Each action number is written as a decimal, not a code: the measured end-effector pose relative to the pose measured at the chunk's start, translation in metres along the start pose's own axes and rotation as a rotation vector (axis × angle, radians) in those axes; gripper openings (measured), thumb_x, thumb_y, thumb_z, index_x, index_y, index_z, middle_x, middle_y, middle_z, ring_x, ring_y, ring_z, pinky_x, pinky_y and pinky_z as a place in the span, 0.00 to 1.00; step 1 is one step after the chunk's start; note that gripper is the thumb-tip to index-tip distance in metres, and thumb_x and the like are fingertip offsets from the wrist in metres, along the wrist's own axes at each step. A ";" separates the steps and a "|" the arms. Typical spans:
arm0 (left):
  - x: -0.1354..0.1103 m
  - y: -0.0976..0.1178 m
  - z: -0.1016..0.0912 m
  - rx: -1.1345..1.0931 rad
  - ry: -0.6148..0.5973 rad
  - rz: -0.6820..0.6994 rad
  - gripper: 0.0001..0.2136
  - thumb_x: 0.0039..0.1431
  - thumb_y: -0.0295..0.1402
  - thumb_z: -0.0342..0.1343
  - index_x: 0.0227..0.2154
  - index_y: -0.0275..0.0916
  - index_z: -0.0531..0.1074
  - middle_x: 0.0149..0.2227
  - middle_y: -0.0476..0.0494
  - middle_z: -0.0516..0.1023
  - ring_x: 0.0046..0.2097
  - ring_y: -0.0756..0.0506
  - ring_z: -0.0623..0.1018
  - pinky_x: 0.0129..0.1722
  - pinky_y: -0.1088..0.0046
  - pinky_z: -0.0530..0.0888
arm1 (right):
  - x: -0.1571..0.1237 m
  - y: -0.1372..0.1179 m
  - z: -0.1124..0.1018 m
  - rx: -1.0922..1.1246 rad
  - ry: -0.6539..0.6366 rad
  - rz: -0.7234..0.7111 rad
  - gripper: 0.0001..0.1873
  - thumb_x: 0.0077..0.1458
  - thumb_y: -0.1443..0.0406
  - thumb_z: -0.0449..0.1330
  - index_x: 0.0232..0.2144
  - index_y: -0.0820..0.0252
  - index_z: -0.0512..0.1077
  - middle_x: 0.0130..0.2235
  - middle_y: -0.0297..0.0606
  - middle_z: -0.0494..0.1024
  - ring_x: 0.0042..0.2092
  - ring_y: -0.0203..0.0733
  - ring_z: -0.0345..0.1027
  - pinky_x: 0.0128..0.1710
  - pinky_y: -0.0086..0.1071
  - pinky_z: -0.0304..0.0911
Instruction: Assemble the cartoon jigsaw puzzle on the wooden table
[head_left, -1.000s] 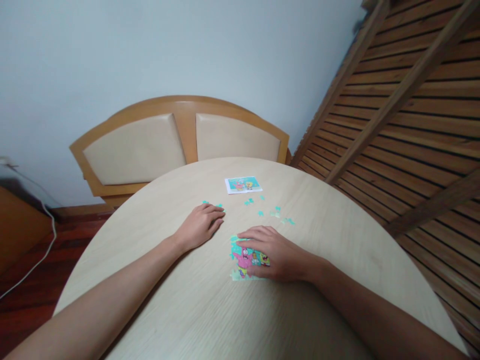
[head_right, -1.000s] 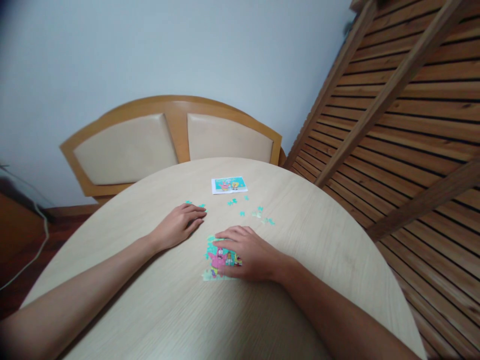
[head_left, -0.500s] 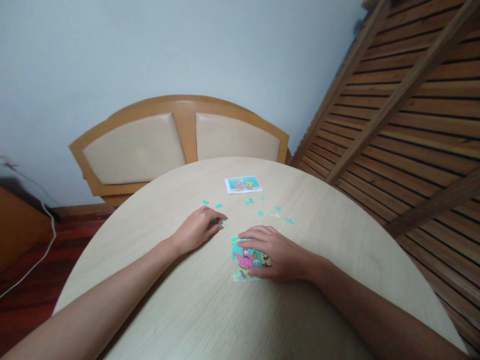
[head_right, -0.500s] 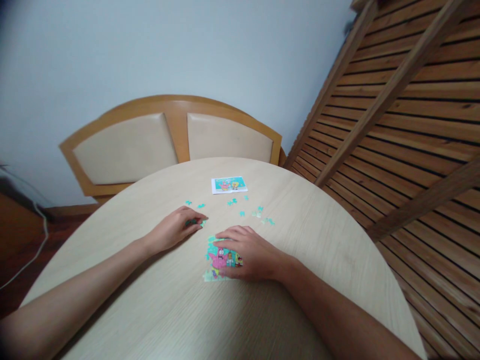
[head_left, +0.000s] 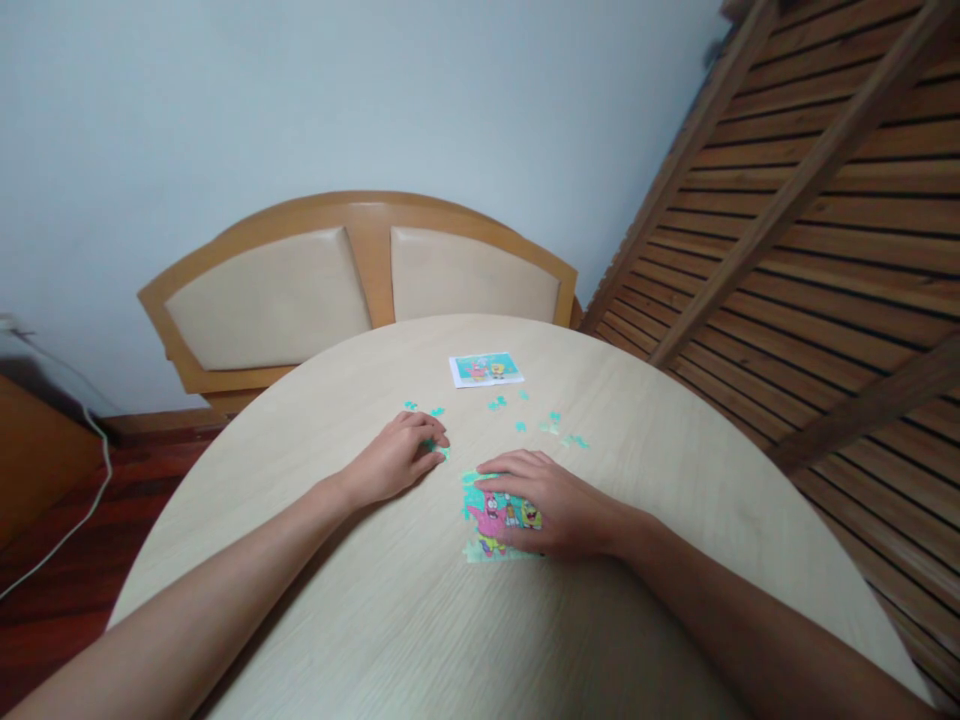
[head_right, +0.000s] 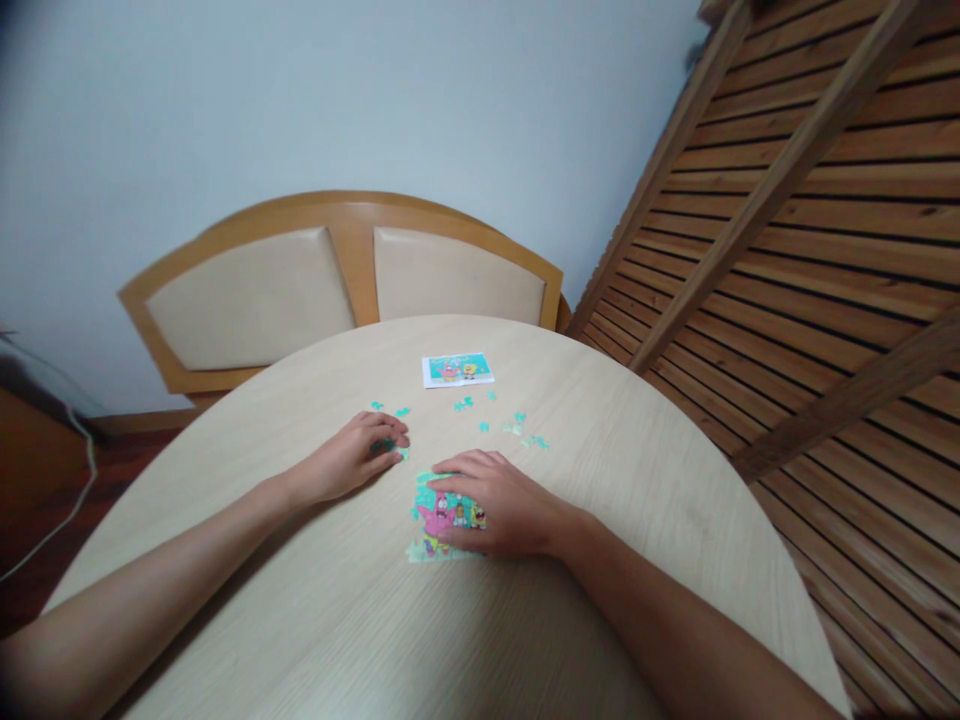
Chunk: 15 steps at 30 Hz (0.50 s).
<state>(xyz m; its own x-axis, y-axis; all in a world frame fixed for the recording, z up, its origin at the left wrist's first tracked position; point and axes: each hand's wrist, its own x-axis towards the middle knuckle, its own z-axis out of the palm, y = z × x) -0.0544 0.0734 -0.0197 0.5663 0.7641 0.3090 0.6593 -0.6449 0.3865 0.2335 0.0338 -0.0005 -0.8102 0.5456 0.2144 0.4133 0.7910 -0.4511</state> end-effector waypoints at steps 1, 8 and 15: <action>0.000 0.000 0.001 -0.017 -0.002 -0.010 0.05 0.63 0.31 0.57 0.41 0.41 0.75 0.50 0.40 0.75 0.53 0.40 0.73 0.57 0.56 0.68 | 0.000 0.000 0.000 0.007 0.004 0.009 0.27 0.59 0.50 0.62 0.57 0.53 0.72 0.59 0.44 0.73 0.59 0.50 0.65 0.60 0.45 0.57; 0.000 0.008 -0.003 -0.150 -0.031 -0.037 0.05 0.62 0.33 0.58 0.39 0.40 0.74 0.46 0.41 0.78 0.51 0.41 0.74 0.55 0.59 0.69 | 0.001 0.004 0.001 0.028 0.001 0.032 0.26 0.63 0.52 0.59 0.58 0.57 0.70 0.59 0.45 0.73 0.60 0.49 0.64 0.61 0.46 0.56; 0.004 0.027 -0.004 -0.277 -0.092 -0.030 0.05 0.62 0.33 0.56 0.33 0.39 0.76 0.36 0.44 0.80 0.46 0.43 0.77 0.48 0.66 0.72 | 0.003 0.004 0.002 0.043 0.019 0.031 0.24 0.65 0.54 0.57 0.58 0.57 0.69 0.58 0.45 0.74 0.59 0.49 0.65 0.60 0.46 0.57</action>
<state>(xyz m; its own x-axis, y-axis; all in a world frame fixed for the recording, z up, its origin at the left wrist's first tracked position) -0.0367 0.0593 -0.0048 0.5998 0.7697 0.2184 0.5236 -0.5840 0.6203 0.2318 0.0381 -0.0039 -0.7891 0.5751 0.2155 0.4198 0.7612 -0.4943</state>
